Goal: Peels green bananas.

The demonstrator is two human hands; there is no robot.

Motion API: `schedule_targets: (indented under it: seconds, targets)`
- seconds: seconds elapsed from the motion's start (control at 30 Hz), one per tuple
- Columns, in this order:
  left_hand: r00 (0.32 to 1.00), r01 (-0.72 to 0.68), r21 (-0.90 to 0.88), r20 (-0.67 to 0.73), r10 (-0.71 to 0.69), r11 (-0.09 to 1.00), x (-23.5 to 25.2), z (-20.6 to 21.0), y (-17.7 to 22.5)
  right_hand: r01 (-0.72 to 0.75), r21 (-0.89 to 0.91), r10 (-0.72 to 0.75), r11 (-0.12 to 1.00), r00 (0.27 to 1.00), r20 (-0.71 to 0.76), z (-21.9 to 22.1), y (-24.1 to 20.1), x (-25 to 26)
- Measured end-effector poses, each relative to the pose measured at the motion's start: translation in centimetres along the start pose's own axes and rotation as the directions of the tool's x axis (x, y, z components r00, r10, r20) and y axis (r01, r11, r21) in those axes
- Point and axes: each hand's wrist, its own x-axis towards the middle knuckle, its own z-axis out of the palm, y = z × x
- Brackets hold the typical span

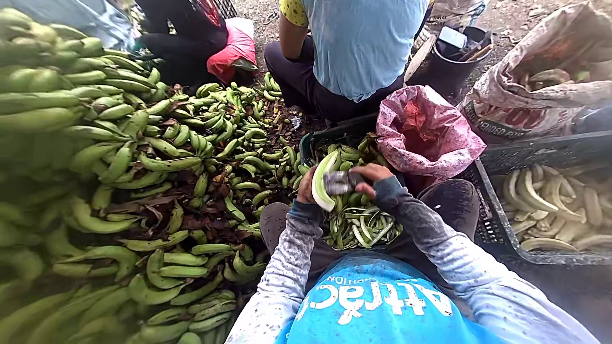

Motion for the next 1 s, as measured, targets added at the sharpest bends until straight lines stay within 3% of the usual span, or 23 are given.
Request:
schedule_targets:
  seconds: [0.07, 0.1, 0.17, 0.23, 0.3, 0.4, 0.43, 0.5, 0.53, 0.57, 0.6, 0.63, 0.67, 0.7, 0.8, 0.83, 0.87, 0.93, 0.97, 1.0]
  targets:
    - [0.982, 0.153, -0.137, -0.09, -0.166, 0.979, 1.3, 1.4, 0.8, 0.141, -0.095, -0.132, 0.986, 0.987, 0.092, 0.1, -0.3, -1.2]
    - [0.966, 0.185, -0.133, -0.157, -0.205, 0.974, 1.6, 2.5, 1.0, 0.183, -0.153, -0.175, 0.971, 0.982, 0.065, 0.5, 0.1, -1.5]
    - [0.978, 0.082, -0.057, -0.187, -0.091, 0.995, 1.2, 3.6, 0.1, 0.174, -0.222, -0.176, 0.959, 0.984, 0.011, -0.1, 0.0, -0.6]
    - [0.992, -0.03, 0.031, -0.123, 0.033, 0.999, 0.3, 3.6, -1.1, -0.004, -0.253, 0.01, 0.968, 1.0, 0.021, -1.9, -0.8, 1.3]
    - [0.991, -0.038, 0.06, -0.127, 0.045, 0.997, 0.3, 4.1, -1.3, -0.234, -0.234, 0.245, 0.944, 0.969, 0.017, -3.2, -1.2, 3.3]
    - [0.996, -0.089, 0.026, 0.012, 0.088, 0.996, 0.1, 3.1, -0.9, -0.561, 0.019, 0.546, 0.827, 0.812, 0.206, -4.9, -1.3, 5.9]
    - [0.994, -0.073, -0.017, 0.083, 0.074, 0.997, 0.1, 2.0, -0.8, -0.593, 0.144, 0.563, 0.792, 0.802, 0.199, -4.5, 0.0, 6.0]
    - [0.988, -0.041, -0.083, 0.146, 0.053, 0.996, 0.3, -0.6, -0.4, -0.448, 0.292, 0.455, 0.845, 0.889, 0.048, -2.7, 5.3, 4.7]
    - [0.993, -0.046, -0.135, 0.102, 0.06, 0.99, 0.3, -1.9, -0.4, -0.307, 0.305, 0.344, 0.901, 0.936, -0.076, -1.7, 8.8, 3.7]
    - [0.998, -0.064, -0.179, -0.002, 0.064, 0.982, 0.1, -2.8, -0.1, -0.257, 0.318, 0.314, 0.913, 0.939, -0.141, -1.5, 10.7, 3.1]
    - [0.989, -0.087, -0.187, -0.135, 0.062, 0.978, 0.0, -3.5, 0.2, -0.335, 0.301, 0.378, 0.893, 0.92, -0.098, -2.7, 10.4, 2.7]
    - [0.948, -0.102, -0.154, -0.313, 0.05, 0.983, 0.0, -3.8, 0.6, -0.517, 0.255, 0.525, 0.817, 0.85, 0.041, -5.2, 8.0, 2.8]
    - [0.879, -0.111, -0.085, -0.474, 0.058, 0.99, -0.1, -4.2, 0.9, -0.704, 0.188, 0.677, 0.684, 0.71, 0.194, -7.8, 5.2, 3.5]
    - [0.807, -0.124, -0.036, -0.586, 0.08, 0.992, -0.1, -4.5, 0.8, -0.776, 0.183, 0.751, 0.604, 0.631, 0.194, -8.7, 4.5, 3.4]
    - [0.538, -0.167, 0.127, -0.819, 0.198, 0.978, 1.5, -3.7, -0.6, -0.777, 0.336, 0.824, 0.532, 0.566, 0.003, -7.9, 8.4, 0.9]
    - [0.504, -0.177, 0.146, -0.836, 0.218, 0.973, 2.3, -2.4, -0.9, -0.782, 0.397, 0.858, 0.481, 0.513, -0.03, -7.9, 9.2, 0.9]
    - [0.532, -0.2, 0.141, -0.815, 0.228, 0.97, 2.9, -0.5, -1.1, -0.803, 0.426, 0.894, 0.417, 0.446, -0.034, -8.4, 8.8, 1.3]
    - [0.715, -0.256, 0.093, -0.651, 0.253, 0.962, 3.2, 4.9, -1.1, -0.774, 0.583, 0.953, 0.247, 0.302, -0.003, -9.0, 8.2, 2.9]
    - [0.84, -0.262, 0.056, -0.479, 0.256, 0.963, 2.7, 8.4, -0.7, -0.767, 0.609, 0.964, 0.201, 0.264, 0.015, -9.6, 7.7, 3.4]
    - [0.933, -0.267, 0.039, -0.241, 0.268, 0.963, 2.1, 11.7, -0.3, -0.765, 0.61, 0.96, 0.206, 0.28, 0.028, -10.1, 7.4, 3.4]
